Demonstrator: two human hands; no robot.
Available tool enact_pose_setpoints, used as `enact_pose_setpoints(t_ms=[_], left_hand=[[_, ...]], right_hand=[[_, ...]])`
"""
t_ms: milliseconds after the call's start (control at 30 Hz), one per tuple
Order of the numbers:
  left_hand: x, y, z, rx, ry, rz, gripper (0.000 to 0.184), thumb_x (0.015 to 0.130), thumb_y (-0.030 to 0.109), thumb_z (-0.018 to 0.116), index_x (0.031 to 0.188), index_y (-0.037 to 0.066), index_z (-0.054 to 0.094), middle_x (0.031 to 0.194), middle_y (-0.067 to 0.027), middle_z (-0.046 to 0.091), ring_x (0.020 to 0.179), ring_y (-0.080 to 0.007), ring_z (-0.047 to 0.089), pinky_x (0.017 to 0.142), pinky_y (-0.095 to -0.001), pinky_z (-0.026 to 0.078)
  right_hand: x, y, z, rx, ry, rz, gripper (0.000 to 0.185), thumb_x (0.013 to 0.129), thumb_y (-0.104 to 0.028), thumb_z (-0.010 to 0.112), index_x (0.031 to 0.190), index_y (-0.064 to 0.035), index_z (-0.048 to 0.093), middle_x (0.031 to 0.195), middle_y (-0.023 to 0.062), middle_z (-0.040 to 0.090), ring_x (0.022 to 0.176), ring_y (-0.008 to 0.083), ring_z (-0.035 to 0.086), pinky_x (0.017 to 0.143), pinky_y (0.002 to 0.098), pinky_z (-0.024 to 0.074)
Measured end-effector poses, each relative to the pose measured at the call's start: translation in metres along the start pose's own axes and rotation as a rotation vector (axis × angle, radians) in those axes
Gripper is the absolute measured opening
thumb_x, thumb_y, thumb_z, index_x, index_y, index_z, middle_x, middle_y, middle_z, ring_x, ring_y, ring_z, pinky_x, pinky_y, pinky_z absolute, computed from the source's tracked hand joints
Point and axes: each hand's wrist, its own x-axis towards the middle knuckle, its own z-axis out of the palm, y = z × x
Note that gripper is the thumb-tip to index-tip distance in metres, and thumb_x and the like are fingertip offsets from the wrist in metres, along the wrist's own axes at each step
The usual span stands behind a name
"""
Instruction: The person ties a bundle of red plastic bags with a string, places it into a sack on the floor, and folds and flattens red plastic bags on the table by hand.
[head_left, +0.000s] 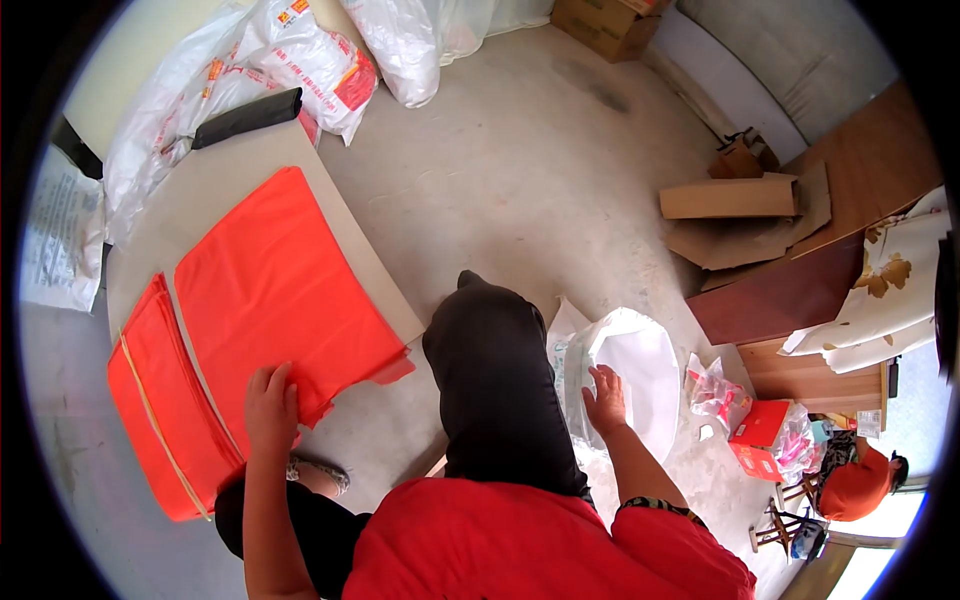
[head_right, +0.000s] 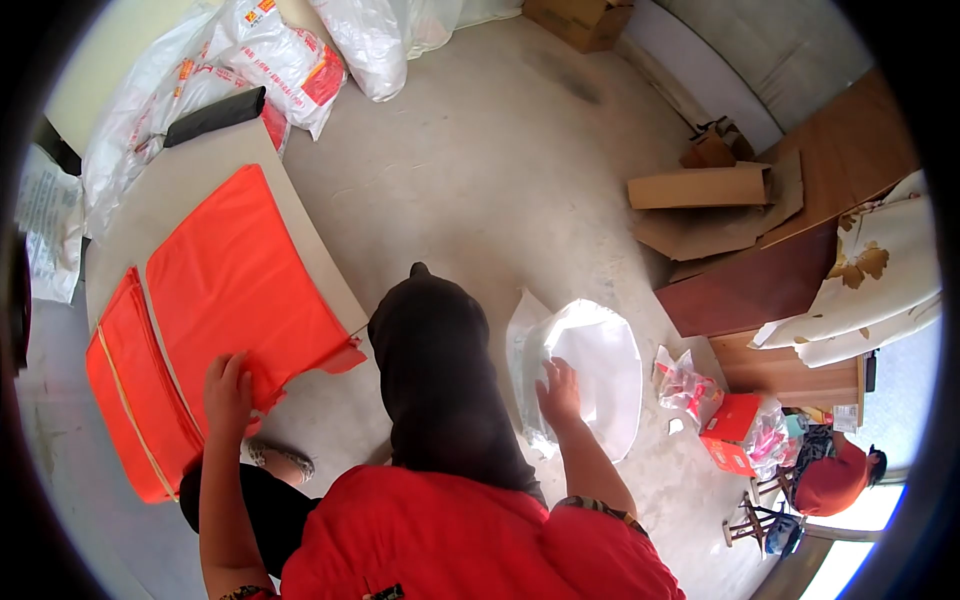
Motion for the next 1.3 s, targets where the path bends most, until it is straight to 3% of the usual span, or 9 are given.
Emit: enact_pose_setpoints(t_ms=[233, 433, 633, 833, 933, 1033, 1100, 1133, 1300], left_hand=[[-0.003, 0.007, -0.013, -0.058, -0.027, -0.089, 0.037, 0.090, 0.003, 0.066, 0.127, 0.003, 0.066, 0.120, -0.0170, 0.065, 0.112, -0.0383, 0.062, 0.095, -0.0452, 0.052], [0.010, 0.021, -0.039, -0.217, 0.117, -0.090, 0.041, 0.092, 0.003, 0.064, 0.133, 0.003, 0.065, 0.125, -0.0190, 0.063, 0.116, -0.0383, 0.063, 0.097, -0.0441, 0.052], [0.028, 0.085, -0.100, -0.120, 0.199, 0.130, 0.039, 0.090, 0.003, 0.065, 0.129, 0.002, 0.067, 0.123, -0.0179, 0.064, 0.111, -0.0365, 0.063, 0.093, -0.0435, 0.052], [0.012, 0.113, -0.136, -0.179, 0.299, 0.196, 0.042, 0.084, 0.003, 0.067, 0.126, -0.003, 0.066, 0.122, -0.0199, 0.064, 0.111, -0.0390, 0.062, 0.095, -0.0467, 0.051], [0.003, 0.117, -0.186, -0.244, 0.415, 0.314, 0.045, 0.096, 0.021, 0.062, 0.132, -0.005, 0.061, 0.132, -0.0193, 0.063, 0.125, -0.0371, 0.058, 0.110, -0.0500, 0.042], [-0.002, 0.141, -0.257, -0.141, 0.659, 0.476, 0.051, 0.104, 0.032, 0.053, 0.137, -0.007, 0.058, 0.133, -0.0200, 0.063, 0.126, -0.0400, 0.058, 0.110, -0.0534, 0.041], [0.009, 0.166, -0.288, -0.287, 1.046, 0.573, 0.050, 0.103, 0.040, 0.056, 0.129, -0.003, 0.063, 0.121, -0.0195, 0.066, 0.116, -0.0387, 0.061, 0.102, -0.0503, 0.045], [0.013, 0.176, -0.301, -0.319, 1.080, 0.671, 0.050, 0.103, 0.040, 0.056, 0.129, -0.002, 0.063, 0.120, -0.0194, 0.066, 0.116, -0.0386, 0.061, 0.102, -0.0502, 0.045], [0.009, 0.206, -0.324, -0.376, 0.932, 0.889, 0.048, 0.103, 0.039, 0.057, 0.128, -0.002, 0.063, 0.120, -0.0188, 0.066, 0.115, -0.0379, 0.061, 0.101, -0.0495, 0.045]], right_hand=[[-0.022, 0.003, 0.007, -0.014, -0.016, 0.003, 0.051, 0.088, -0.014, 0.075, 0.136, -0.0130, 0.059, 0.143, 0.0138, 0.055, 0.134, 0.0388, 0.049, 0.113, 0.0501, 0.0426], [-0.032, -0.001, -0.002, -0.080, -0.029, -0.016, 0.044, 0.088, -0.015, 0.075, 0.130, -0.0127, 0.065, 0.142, 0.0122, 0.055, 0.135, 0.0375, 0.049, 0.115, 0.0506, 0.0399], [-0.026, -0.007, 0.003, -0.042, 0.003, -0.068, 0.043, 0.088, -0.014, 0.075, 0.130, -0.0125, 0.065, 0.141, 0.0124, 0.055, 0.134, 0.0377, 0.049, 0.114, 0.0510, 0.0403], [-0.009, -0.017, 0.007, 0.003, 0.033, -0.098, 0.042, 0.088, -0.012, 0.075, 0.129, -0.0119, 0.066, 0.141, 0.0130, 0.055, 0.133, 0.0386, 0.050, 0.112, 0.0498, 0.0427], [-0.003, -0.019, 0.006, 0.013, 0.037, -0.101, 0.041, 0.089, -0.012, 0.075, 0.129, -0.0122, 0.066, 0.141, 0.0133, 0.056, 0.133, 0.0389, 0.050, 0.112, 0.0497, 0.0431], [0.000, -0.020, 0.007, 0.025, 0.029, -0.089, 0.041, 0.089, -0.012, 0.075, 0.128, -0.0124, 0.066, 0.141, 0.0138, 0.056, 0.132, 0.0390, 0.051, 0.112, 0.0498, 0.0433], [0.000, -0.020, 0.008, 0.039, 0.035, -0.089, 0.040, 0.088, -0.011, 0.075, 0.128, -0.0123, 0.067, 0.141, 0.0141, 0.056, 0.132, 0.0391, 0.051, 0.112, 0.0495, 0.0438], [0.000, -0.021, 0.009, 0.051, 0.044, -0.096, 0.040, 0.088, -0.011, 0.075, 0.128, -0.0122, 0.067, 0.141, 0.0143, 0.056, 0.131, 0.0391, 0.052, 0.111, 0.0493, 0.0443], [-0.009, -0.016, 0.016, 0.083, 0.041, -0.116, 0.039, 0.088, -0.011, 0.075, 0.126, -0.0113, 0.067, 0.140, 0.0153, 0.057, 0.128, 0.0401, 0.054, 0.109, 0.0483, 0.0468]])
